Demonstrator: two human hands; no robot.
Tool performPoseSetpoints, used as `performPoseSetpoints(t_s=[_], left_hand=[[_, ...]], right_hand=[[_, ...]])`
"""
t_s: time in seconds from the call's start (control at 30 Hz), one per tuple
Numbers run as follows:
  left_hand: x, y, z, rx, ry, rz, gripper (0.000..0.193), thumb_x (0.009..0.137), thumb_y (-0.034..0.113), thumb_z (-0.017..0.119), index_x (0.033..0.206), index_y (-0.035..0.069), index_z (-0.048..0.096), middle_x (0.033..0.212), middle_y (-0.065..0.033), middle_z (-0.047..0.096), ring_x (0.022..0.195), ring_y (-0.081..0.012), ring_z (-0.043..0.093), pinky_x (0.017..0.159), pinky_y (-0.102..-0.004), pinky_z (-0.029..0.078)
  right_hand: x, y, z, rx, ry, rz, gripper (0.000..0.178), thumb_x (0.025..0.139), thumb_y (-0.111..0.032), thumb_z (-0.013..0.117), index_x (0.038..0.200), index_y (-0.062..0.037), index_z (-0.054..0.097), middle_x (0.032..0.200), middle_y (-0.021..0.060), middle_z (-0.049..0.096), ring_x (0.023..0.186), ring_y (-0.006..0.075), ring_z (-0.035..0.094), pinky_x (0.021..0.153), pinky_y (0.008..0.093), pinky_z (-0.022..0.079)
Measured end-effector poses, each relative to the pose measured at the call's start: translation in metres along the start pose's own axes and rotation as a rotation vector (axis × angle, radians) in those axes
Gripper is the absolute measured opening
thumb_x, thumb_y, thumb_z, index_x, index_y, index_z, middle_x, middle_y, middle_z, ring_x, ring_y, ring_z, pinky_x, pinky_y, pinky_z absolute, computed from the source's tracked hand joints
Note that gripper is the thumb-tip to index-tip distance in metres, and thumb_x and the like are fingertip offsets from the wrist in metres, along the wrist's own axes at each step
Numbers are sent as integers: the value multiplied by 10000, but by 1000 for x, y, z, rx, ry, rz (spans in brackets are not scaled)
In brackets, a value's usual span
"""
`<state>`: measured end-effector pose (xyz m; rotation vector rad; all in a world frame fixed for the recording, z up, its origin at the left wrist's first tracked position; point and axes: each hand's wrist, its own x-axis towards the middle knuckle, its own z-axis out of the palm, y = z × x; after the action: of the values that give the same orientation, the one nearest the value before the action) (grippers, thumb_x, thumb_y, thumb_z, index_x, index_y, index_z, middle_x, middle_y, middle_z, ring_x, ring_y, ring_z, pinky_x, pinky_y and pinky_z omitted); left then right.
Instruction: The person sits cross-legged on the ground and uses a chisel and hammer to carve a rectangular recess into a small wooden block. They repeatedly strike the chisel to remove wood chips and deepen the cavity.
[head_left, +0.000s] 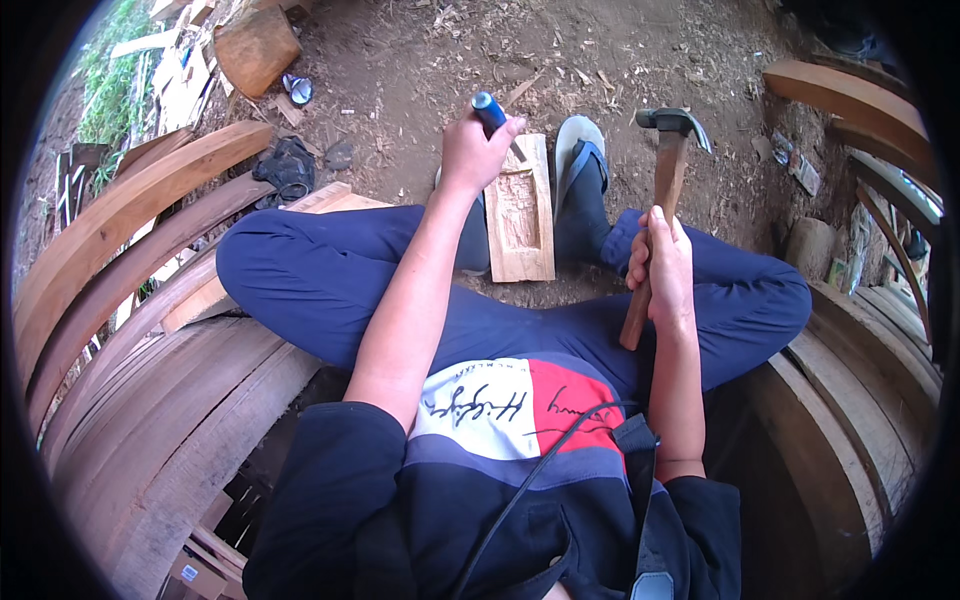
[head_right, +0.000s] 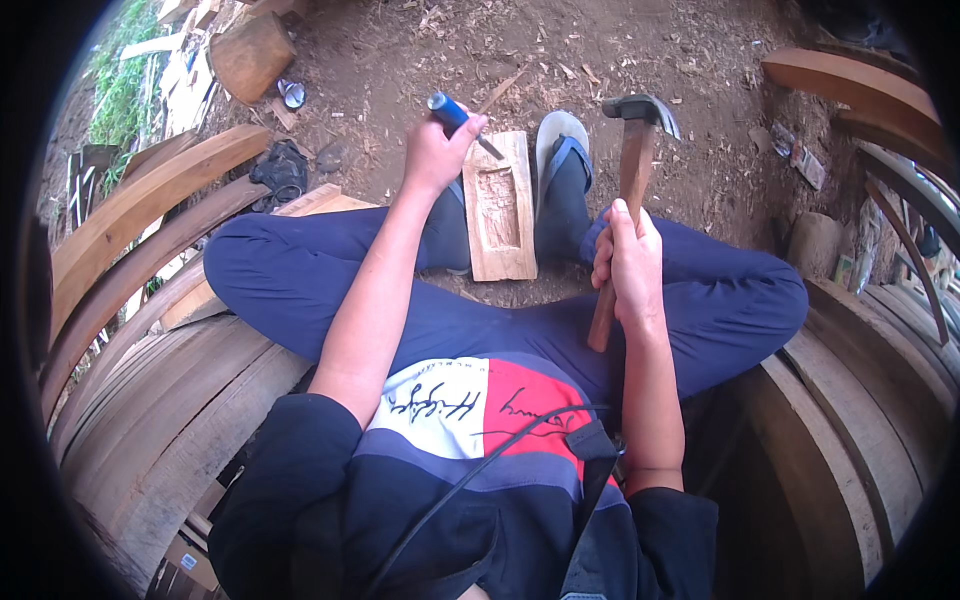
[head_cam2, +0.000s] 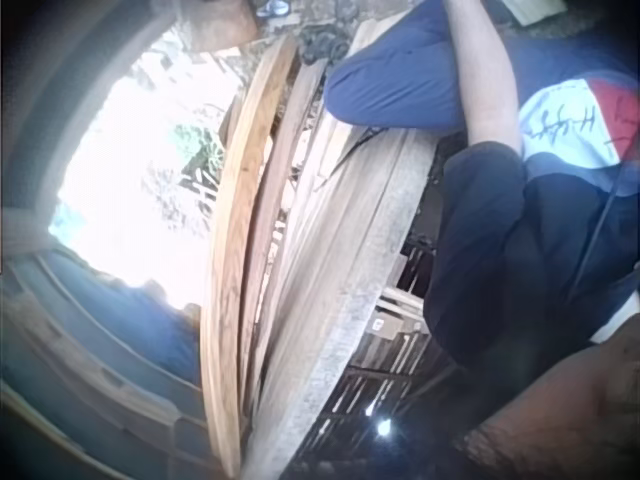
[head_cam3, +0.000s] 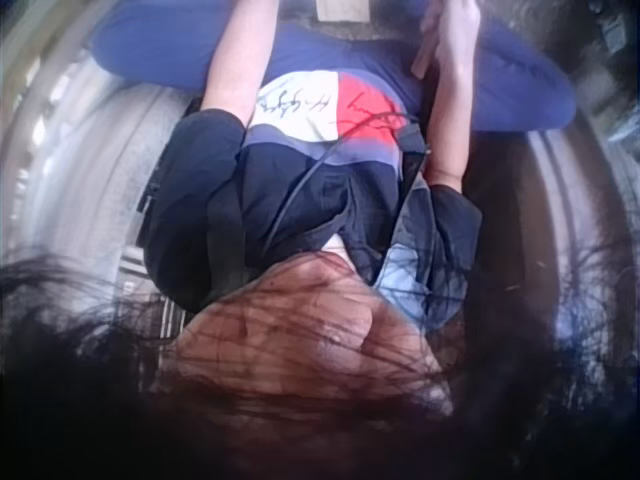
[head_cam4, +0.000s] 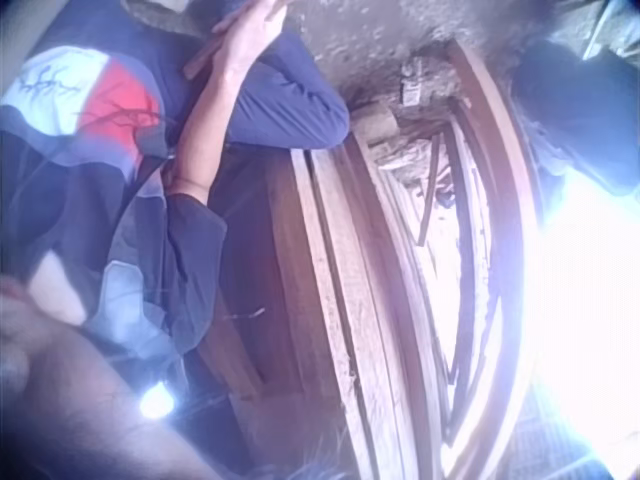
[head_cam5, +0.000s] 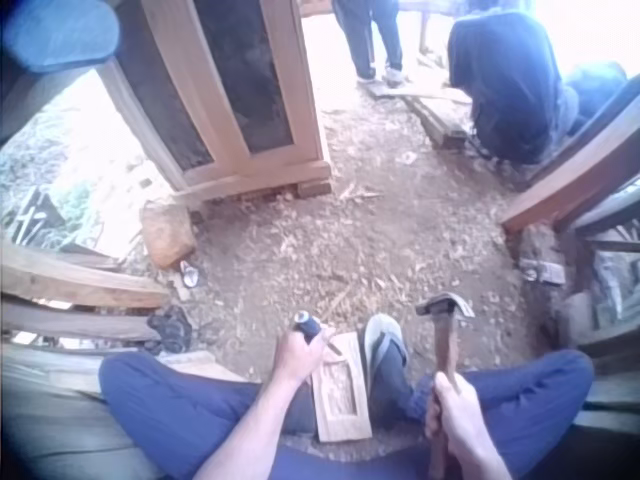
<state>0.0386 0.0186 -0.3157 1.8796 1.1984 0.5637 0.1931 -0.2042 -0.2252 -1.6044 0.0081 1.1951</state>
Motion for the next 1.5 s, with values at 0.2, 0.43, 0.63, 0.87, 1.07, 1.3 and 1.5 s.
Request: performPoseSetpoints(t_s=[0.2,0.43,0.63,0.87,1.07,1.3,1.5], left_hand=[[-5,2,3,-27,-156,0,349,841,334,731,954,28,607,819,-151,694,808,-323,695,745,-401,528],[-9,10,7,-31,-180,42,346,833,325,733,963,35,595,814,-150,690,807,-332,691,731,-406,525],[-10,12,8,-52,-176,98,337,833,313,731,934,37,566,785,-143,677,787,-360,679,712,-431,517],[-11,12,10,-36,-176,109,365,835,343,727,929,42,544,754,-151,654,787,-384,663,706,-448,504],[-15,18,12,92,-62,-12,372,804,339,779,945,34,619,816,-124,708,764,-249,705,695,-359,529],[-16,1,9,34,177,-203,437,712,363,843,750,40,552,648,-111,632,600,-283,639,606,-395,497],[-18,7,10,36,234,-218,430,721,359,840,741,42,551,628,-108,631,581,-289,645,596,-395,506]], right_hand=[[0,6,-3,-54,-6,-6,261,1022,-311,474,913,-73,483,592,-23,436,407,52,392,363,232,362],[1,5,-3,-78,21,1,271,1022,-342,476,939,-85,483,614,-28,417,431,49,388,378,224,369],[4,8,-4,-112,5,-6,277,1021,-348,477,934,-85,485,608,-29,416,426,49,390,374,224,368],[4,8,-2,-142,-3,-13,280,1023,-347,471,935,-82,485,609,-29,417,430,48,388,375,224,368],[4,9,-3,-144,9,-4,277,1019,-350,479,938,-86,485,620,-30,418,441,46,393,385,222,373],[3,12,-3,-171,-5,-7,267,1014,-349,493,948,-90,488,632,-33,424,447,45,397,391,220,376],[2,10,-1,-167,12,0,265,1012,-350,498,957,-91,491,635,-31,432,450,42,399,391,217,374]])
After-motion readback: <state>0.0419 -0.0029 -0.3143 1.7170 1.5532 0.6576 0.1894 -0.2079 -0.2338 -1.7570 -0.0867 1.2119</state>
